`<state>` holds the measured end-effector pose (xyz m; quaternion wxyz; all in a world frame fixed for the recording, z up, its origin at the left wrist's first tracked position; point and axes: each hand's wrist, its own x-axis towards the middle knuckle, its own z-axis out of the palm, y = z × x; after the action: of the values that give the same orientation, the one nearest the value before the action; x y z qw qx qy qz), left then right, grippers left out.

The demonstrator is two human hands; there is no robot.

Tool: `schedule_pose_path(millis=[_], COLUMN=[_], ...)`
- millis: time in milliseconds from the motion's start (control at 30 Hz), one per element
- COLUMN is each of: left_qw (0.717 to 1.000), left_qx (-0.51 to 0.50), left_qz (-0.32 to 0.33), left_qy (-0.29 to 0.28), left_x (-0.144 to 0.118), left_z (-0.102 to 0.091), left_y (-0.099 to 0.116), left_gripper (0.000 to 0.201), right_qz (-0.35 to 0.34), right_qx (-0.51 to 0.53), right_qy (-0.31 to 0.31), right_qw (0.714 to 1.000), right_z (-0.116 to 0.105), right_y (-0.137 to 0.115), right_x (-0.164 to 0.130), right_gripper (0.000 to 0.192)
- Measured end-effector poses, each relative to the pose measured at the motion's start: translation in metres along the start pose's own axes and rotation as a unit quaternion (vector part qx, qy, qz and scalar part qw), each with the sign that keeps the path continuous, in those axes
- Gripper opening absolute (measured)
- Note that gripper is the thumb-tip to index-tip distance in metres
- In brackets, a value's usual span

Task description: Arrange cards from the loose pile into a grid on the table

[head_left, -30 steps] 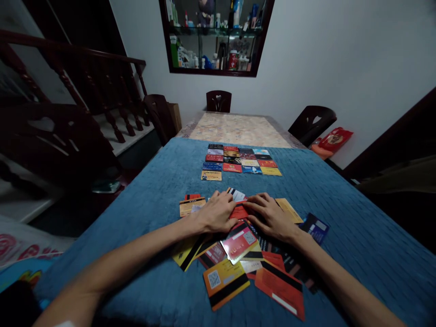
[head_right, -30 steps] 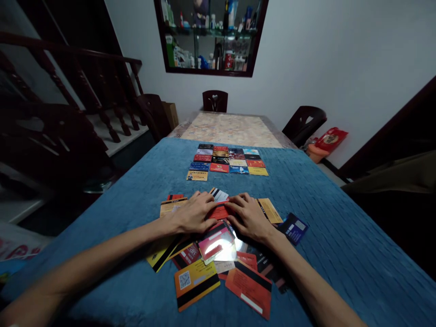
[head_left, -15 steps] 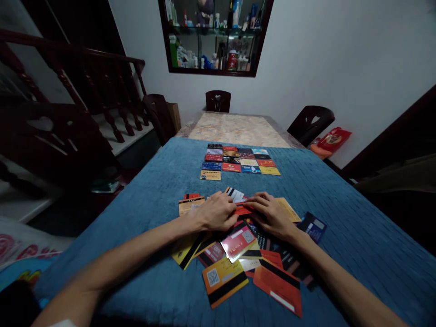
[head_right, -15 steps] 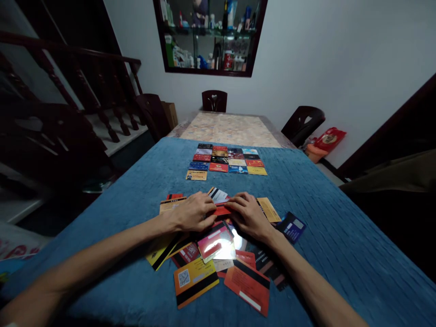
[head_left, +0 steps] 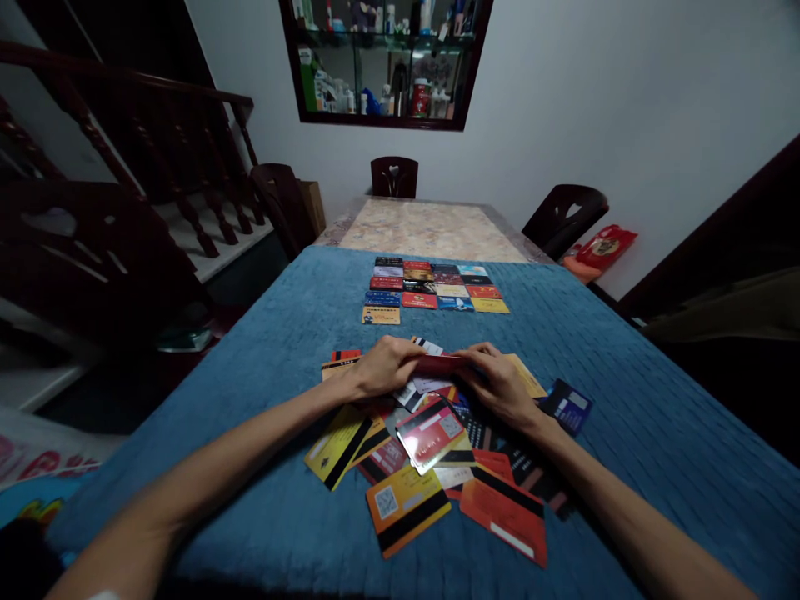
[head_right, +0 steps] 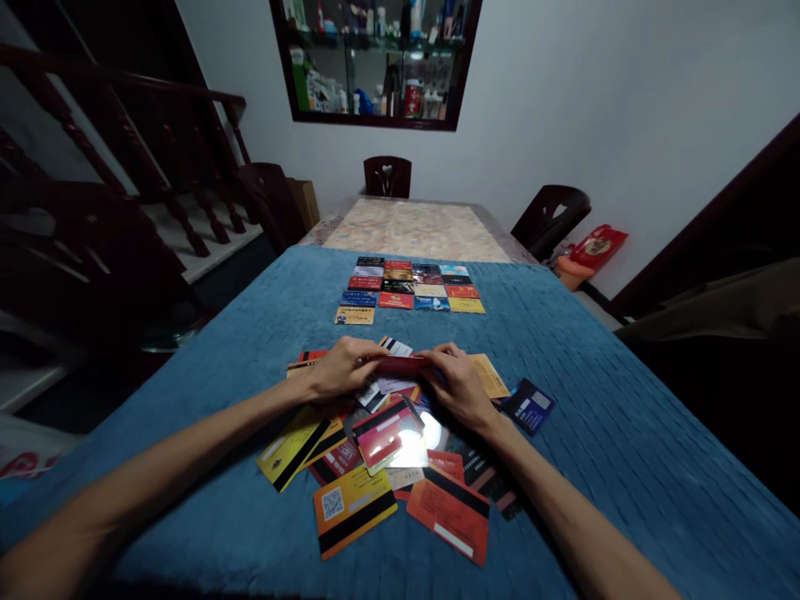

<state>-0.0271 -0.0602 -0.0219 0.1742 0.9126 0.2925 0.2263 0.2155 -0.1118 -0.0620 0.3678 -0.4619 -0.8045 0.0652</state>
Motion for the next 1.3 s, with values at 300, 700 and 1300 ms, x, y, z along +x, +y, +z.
schedule_pose_path(millis=[300,700,1300], left_qw=[0.999,0.998,0.984], left_qx=[-0.034,-0.056,-0.059], left_qz=[-0.003,0.002,0.01], left_qy=[0.006,0.026,0.166], left_x=[-0.0008,-0.0019,-0.0009], left_z=[0.0035,0.0075,0.0075], left_y=[-0.0061,-0.0076,0.001], left_gripper=[0.04,0.042,0.021], right_qz=[0.014,0.008,0.003], right_qx=[0.0,-0.023,-0.02], right_qy=[-0.009,-0.006,0.034], right_qw=[1.0,1.0,0.999], right_z=[0.0014,0.0016,-0.0041], right_y=[-0.0004,0.0016,0.0021], right_x=[0.0004,0.0,0.0001], right_gripper=[0.026,0.027,0.026])
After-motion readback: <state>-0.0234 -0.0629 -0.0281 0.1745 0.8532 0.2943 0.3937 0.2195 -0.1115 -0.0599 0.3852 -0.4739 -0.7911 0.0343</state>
